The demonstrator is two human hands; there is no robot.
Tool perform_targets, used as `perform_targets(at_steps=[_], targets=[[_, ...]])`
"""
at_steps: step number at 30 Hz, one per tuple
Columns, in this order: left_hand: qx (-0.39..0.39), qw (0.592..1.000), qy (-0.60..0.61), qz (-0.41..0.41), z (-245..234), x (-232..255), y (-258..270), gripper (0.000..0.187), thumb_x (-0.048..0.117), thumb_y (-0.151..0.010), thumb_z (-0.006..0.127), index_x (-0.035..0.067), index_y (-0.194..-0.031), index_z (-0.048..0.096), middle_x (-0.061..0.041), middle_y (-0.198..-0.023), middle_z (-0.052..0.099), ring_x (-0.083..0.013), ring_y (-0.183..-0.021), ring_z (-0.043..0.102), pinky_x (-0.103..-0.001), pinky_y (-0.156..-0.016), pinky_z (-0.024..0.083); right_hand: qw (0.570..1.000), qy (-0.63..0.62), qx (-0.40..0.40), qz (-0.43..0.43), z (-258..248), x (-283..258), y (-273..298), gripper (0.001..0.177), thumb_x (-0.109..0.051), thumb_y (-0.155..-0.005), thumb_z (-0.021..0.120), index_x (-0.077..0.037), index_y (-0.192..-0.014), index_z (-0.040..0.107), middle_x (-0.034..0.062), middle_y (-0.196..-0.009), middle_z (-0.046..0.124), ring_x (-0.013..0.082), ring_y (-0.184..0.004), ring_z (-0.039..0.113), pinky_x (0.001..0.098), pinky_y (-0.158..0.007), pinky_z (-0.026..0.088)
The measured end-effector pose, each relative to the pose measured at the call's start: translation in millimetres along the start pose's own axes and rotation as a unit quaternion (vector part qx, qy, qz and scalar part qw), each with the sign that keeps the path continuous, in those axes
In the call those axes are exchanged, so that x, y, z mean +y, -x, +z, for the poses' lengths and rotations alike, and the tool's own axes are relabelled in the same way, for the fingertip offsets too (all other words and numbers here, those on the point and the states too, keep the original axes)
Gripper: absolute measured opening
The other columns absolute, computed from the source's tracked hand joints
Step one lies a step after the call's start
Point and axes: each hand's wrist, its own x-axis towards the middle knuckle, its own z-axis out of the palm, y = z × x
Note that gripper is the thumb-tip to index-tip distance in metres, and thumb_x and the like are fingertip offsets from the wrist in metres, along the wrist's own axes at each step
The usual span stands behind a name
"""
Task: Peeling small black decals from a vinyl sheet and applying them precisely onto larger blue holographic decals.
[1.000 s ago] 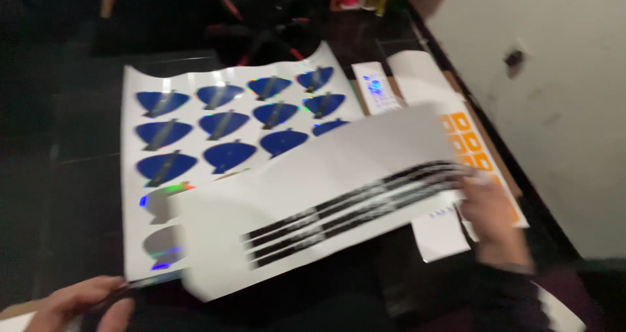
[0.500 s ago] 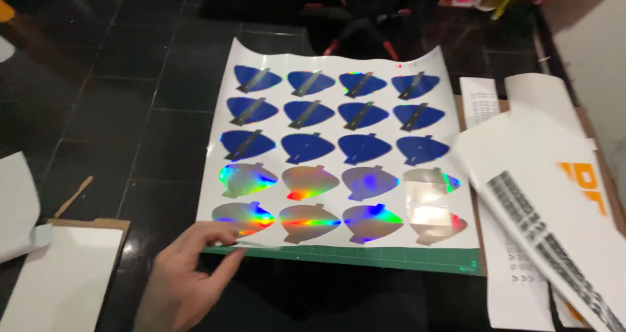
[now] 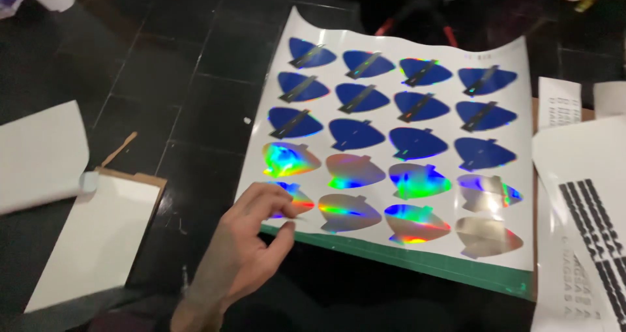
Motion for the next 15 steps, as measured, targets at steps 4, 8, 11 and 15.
perform_targets(at_steps=[4,8,11,15], targets=[[0.003,1.0,0.007,0.024,0.8,13.7,-0.1,0.017,0.004,-0.083,0.067,0.005,-0.1,0.068,-0.008,-0.117,0.063,-0.0223,-0.101,0.074,-0.033,-0.081,0.062,0.997,0.06,-0.009,-0.038,183.3,-210.3,76.4,0.016,0.0,-0.095,0.071,0.002,-0.111,0.072,0.008,-0.091,0.066,0.0117,-0.08,0.06,0.0245,-0.071,0.048],[-0.02,0.994,-0.094,0.059,-1.6,26.2,-0.6,0.027,0.005,-0.077,0.071,0.006,-0.103,0.067,-0.009,-0.118,0.059,-0.0287,-0.108,0.064,-0.038,-0.085,0.055,0.99,0.115,-0.01,-0.086,331.6,-416.4,160.6,0.013,0.004,-0.094,0.072,0.003,-0.107,0.075,0.0102,-0.09,0.067,0.0128,-0.08,0.06,0.0247,-0.071,0.047],[-0.025,0.984,-0.119,0.13,-7.6,32.4,0.9,0.03,0.005,-0.076,0.071,0.006,-0.106,0.066,-0.013,-0.121,0.058,-0.0324,-0.114,0.06,-0.043,-0.094,0.05,0.95,0.134,-0.179,-0.219,405.8,-496.7,178.8,0.025,-0.003,-0.079,0.078,-0.009,-0.103,0.077,0.0038,-0.097,0.073,0.0136,-0.08,0.069,0.0241,-0.06,0.054],[0.0,0.982,-0.121,0.145,-12.3,41.4,8.0,0.037,0.003,-0.075,0.07,0.006,-0.112,0.065,-0.014,-0.122,0.058,-0.0345,-0.115,0.06,-0.045,-0.093,0.05,0.899,0.16,-0.199,-0.357,450.5,-520.0,183.1,0.026,-0.01,-0.08,0.081,-0.012,-0.105,0.074,0.005,-0.106,0.074,0.0171,-0.083,0.074,0.0257,-0.062,0.058]])
